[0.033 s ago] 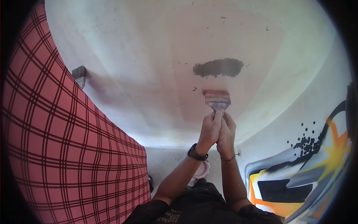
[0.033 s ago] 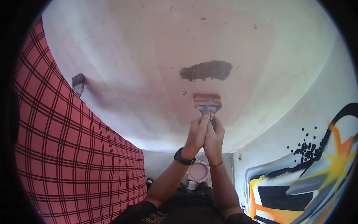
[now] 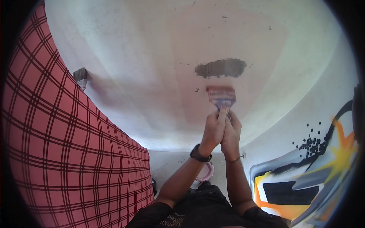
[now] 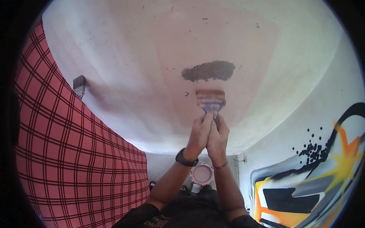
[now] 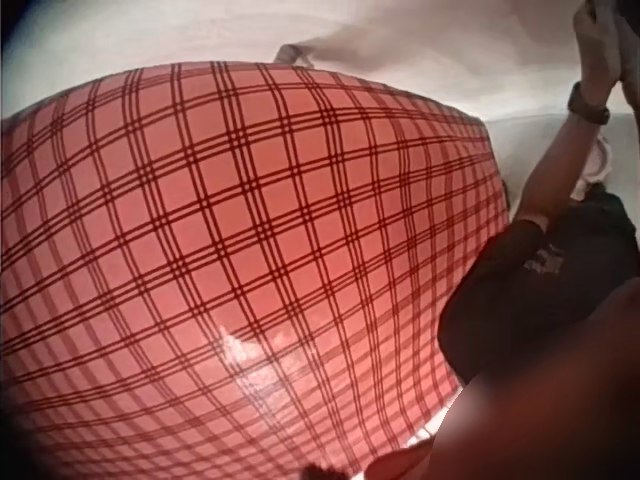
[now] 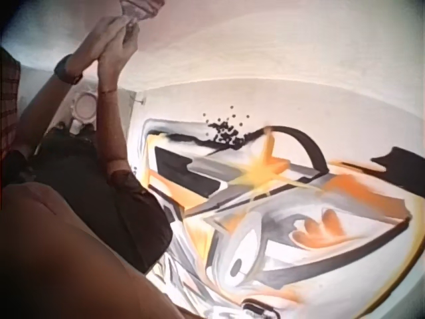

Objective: Painting or priming a section of the ceiling using a brush and paint from a bucket.

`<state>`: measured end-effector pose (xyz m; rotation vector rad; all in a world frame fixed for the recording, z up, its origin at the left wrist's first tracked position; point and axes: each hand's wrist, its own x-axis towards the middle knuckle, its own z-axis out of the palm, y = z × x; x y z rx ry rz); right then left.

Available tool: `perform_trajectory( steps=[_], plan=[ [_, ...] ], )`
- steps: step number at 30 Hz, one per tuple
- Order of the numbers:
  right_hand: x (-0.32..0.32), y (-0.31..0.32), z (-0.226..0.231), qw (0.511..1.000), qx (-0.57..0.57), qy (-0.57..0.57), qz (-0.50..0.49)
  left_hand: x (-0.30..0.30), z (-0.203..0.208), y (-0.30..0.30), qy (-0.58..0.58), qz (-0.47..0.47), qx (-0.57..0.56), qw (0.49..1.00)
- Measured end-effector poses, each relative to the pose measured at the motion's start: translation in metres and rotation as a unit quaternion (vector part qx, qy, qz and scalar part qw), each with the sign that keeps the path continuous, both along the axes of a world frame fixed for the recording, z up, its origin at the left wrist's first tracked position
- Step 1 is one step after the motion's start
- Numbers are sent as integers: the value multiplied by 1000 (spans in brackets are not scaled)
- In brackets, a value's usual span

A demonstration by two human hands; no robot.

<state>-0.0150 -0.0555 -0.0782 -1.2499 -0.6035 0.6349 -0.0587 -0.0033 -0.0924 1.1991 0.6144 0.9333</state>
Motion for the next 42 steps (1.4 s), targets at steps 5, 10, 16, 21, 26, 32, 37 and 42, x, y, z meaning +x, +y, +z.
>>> perform_trajectory(
  steps=[5,10,16,21,26,32,37,42],
  plan=[
    [3,12,61,993,94,-70,-6,3,69,12,-64,29,116,991],
    [12,19,118,956,213,-200,-15,3,136,16,-148,32,240,959],
    [19,24,136,955,248,-161,24,15,156,22,-155,30,212,964],
    [37,33,76,968,212,-130,14,34,98,31,-125,22,189,974],
    [43,24,4,984,146,-105,-5,44,25,20,-93,28,103,990],
    [49,6,-86,993,94,-64,-3,51,-71,8,-20,32,78,996],
    [44,-14,-141,997,8,76,11,51,-139,-7,45,32,-4,998],
    [44,-33,-194,987,-68,145,-4,49,-203,-26,129,32,-42,990]
  ],
)
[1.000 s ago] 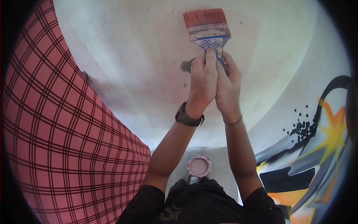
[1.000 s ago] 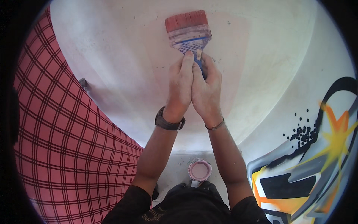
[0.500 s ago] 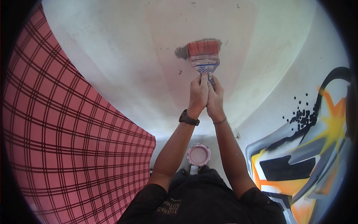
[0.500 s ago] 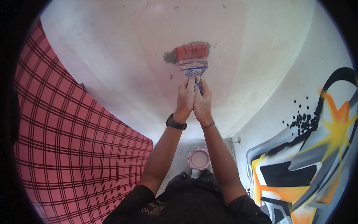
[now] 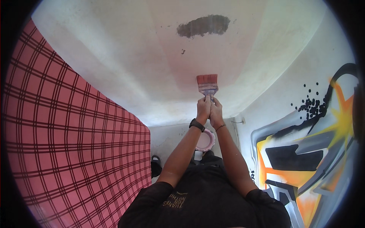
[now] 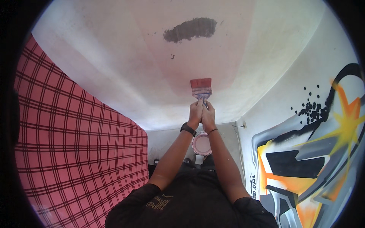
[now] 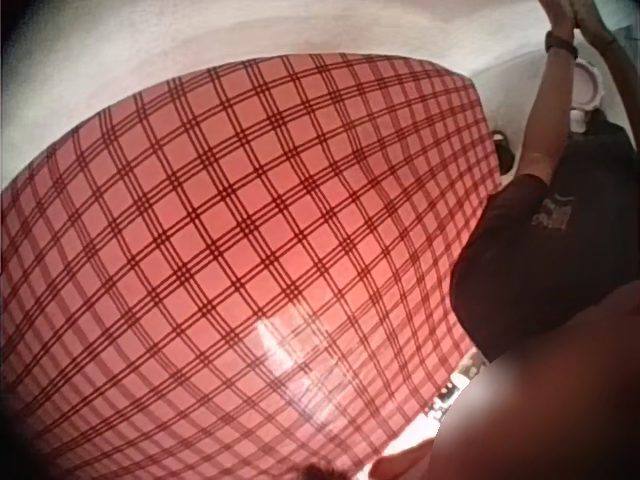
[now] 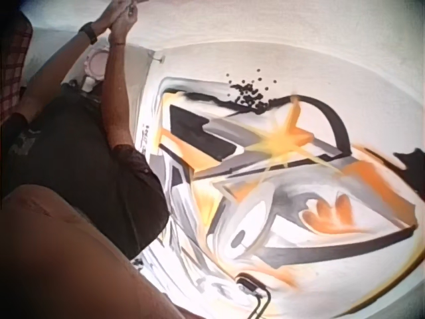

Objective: Painting or priming a section of the ceiling using a brush and paint from a bucket.

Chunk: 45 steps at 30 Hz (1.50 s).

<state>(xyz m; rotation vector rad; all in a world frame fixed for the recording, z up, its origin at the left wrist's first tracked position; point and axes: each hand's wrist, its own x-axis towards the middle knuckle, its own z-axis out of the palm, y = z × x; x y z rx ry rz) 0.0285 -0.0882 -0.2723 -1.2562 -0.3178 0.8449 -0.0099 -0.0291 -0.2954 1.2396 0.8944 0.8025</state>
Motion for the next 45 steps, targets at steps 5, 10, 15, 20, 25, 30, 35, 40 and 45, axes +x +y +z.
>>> perform_trajectory(
  steps=[5,10,15,20,25,30,35,40,45],
  plan=[
    [2,-11,-66,994,-108,28,3,2,-91,-10,75,-1,-112,991],
    [8,3,-44,997,-70,-24,-8,0,-39,-4,9,2,-62,998],
    [6,18,71,998,7,-52,-19,3,63,17,-114,-27,11,993],
    [1,19,165,979,111,-170,-10,-9,178,16,-168,-34,105,980],
    [-2,25,240,966,173,-193,14,-11,256,25,-216,-23,198,956],
    [2,34,291,936,260,-236,12,-5,312,34,-247,0,271,930],
    [-7,32,334,907,318,-275,14,-10,352,40,-214,40,330,919],
    [11,63,277,913,297,-281,1,5,303,62,-262,37,300,916],
    [18,51,177,940,229,-254,-13,16,196,48,-228,6,207,951]
  ],
)
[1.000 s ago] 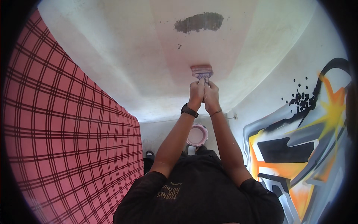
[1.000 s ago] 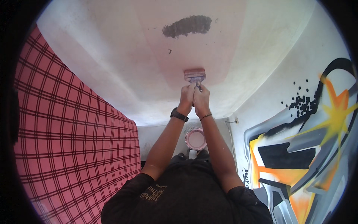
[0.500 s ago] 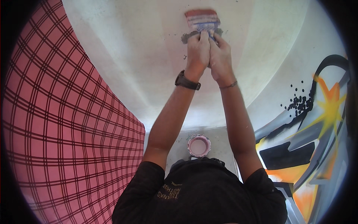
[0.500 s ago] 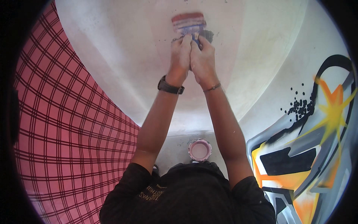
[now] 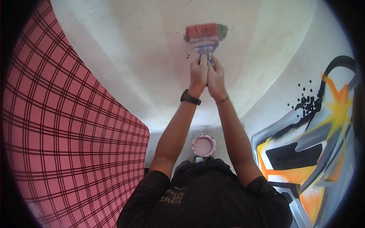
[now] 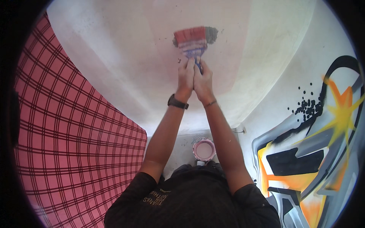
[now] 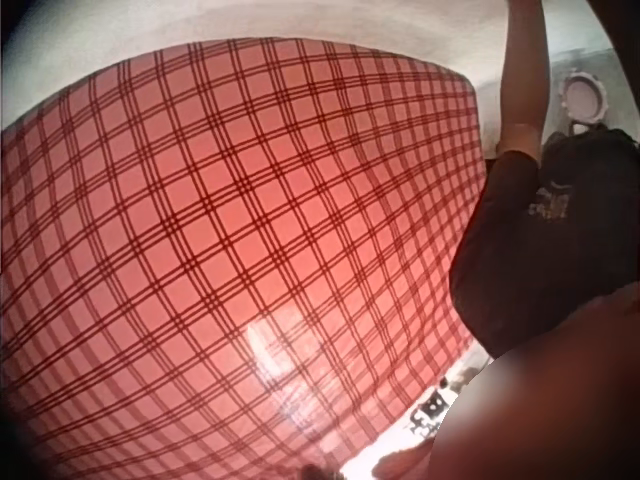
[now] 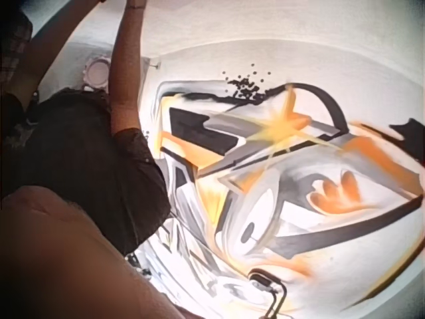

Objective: Painting or priming a section of the ceiling using a brush and paint from a bucket.

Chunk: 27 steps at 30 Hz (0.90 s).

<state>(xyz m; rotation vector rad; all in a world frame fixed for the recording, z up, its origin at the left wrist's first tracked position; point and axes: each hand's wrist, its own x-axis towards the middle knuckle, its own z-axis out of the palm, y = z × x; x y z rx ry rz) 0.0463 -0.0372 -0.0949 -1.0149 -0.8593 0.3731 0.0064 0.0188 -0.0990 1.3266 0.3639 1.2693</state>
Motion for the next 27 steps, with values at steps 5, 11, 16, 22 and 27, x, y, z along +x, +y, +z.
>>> perform_trajectory(
  steps=[5,11,16,22,27],
  plan=[
    [13,-24,-86,996,-77,45,-25,15,-87,-24,42,-25,-73,996],
    [-1,-42,-182,951,-226,207,-27,3,-210,-39,142,-49,-208,966],
    [15,-87,-211,919,-335,110,-178,18,-225,-90,140,-212,-383,888],
    [24,-102,-35,934,-170,-115,-293,67,-74,-81,1,-437,-241,866],
    [25,-80,57,933,-123,-174,-291,62,24,-58,-44,-431,-140,890]
  ],
)
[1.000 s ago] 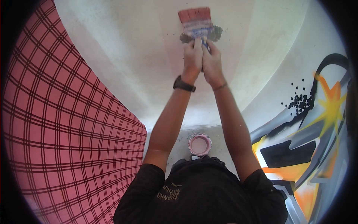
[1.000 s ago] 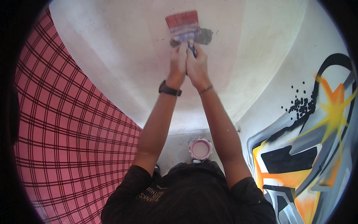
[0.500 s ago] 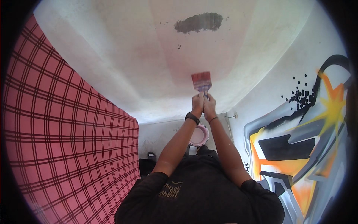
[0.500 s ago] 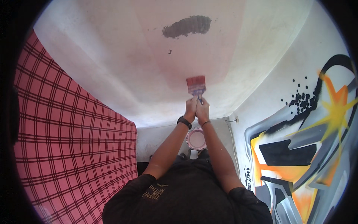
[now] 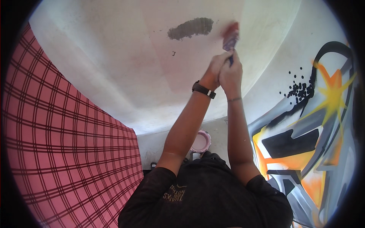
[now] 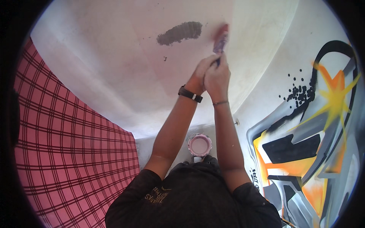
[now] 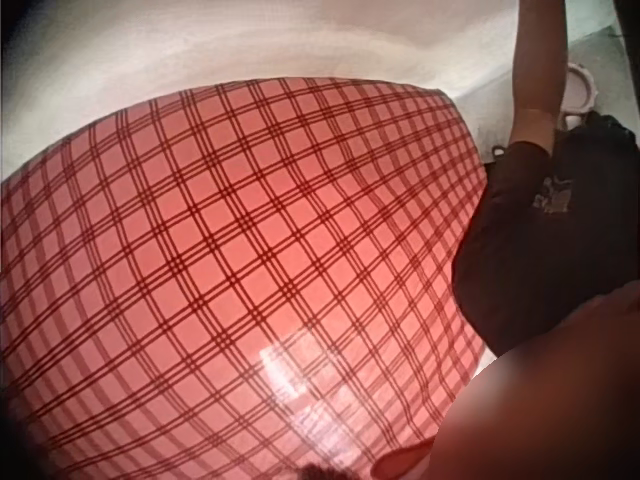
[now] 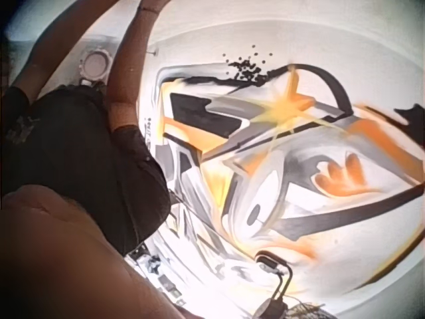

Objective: Painting or priming a section of the ceiling using a brush and paint from a bucket.

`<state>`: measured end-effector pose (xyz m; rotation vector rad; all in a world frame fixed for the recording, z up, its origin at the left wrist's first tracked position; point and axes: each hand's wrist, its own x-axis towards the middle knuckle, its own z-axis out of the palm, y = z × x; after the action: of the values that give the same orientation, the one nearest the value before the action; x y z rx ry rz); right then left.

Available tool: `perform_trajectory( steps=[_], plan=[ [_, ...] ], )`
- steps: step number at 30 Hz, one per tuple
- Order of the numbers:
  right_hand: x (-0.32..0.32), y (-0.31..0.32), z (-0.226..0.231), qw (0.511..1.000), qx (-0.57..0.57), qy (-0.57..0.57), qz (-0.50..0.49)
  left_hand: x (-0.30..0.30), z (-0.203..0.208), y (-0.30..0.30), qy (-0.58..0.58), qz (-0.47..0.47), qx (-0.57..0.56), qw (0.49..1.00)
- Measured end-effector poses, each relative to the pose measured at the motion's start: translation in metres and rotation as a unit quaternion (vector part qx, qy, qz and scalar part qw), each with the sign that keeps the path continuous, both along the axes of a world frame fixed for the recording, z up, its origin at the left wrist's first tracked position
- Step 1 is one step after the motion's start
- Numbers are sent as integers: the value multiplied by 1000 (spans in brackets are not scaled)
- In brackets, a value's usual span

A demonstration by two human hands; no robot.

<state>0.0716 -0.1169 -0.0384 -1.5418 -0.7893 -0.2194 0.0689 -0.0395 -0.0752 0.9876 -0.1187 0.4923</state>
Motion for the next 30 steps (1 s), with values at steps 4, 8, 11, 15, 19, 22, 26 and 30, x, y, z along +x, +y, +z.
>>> perform_trajectory(
  steps=[4,8,11,15,19,22,26,30],
  plan=[
    [-39,32,12,990,-135,-27,11,-43,-8,35,-49,37,-71,996],
    [-77,49,-9,984,-127,-117,34,-100,-10,41,-44,45,-186,981],
    [-106,54,-9,977,-157,-45,140,-135,-28,50,-78,70,-182,978],
    [-109,41,-13,970,-115,-23,212,-150,-28,28,-56,236,-87,966],
    [-78,28,-3,958,-100,-7,267,-124,-4,5,-15,279,-182,943],
    [-40,28,-7,967,-109,-15,228,-86,-9,11,-20,227,-177,957],
    [8,23,-5,976,-76,-19,204,-31,-1,11,-12,195,-142,970],
    [26,-3,16,987,-111,-68,97,1,8,-2,5,103,-108,989]
  ],
)
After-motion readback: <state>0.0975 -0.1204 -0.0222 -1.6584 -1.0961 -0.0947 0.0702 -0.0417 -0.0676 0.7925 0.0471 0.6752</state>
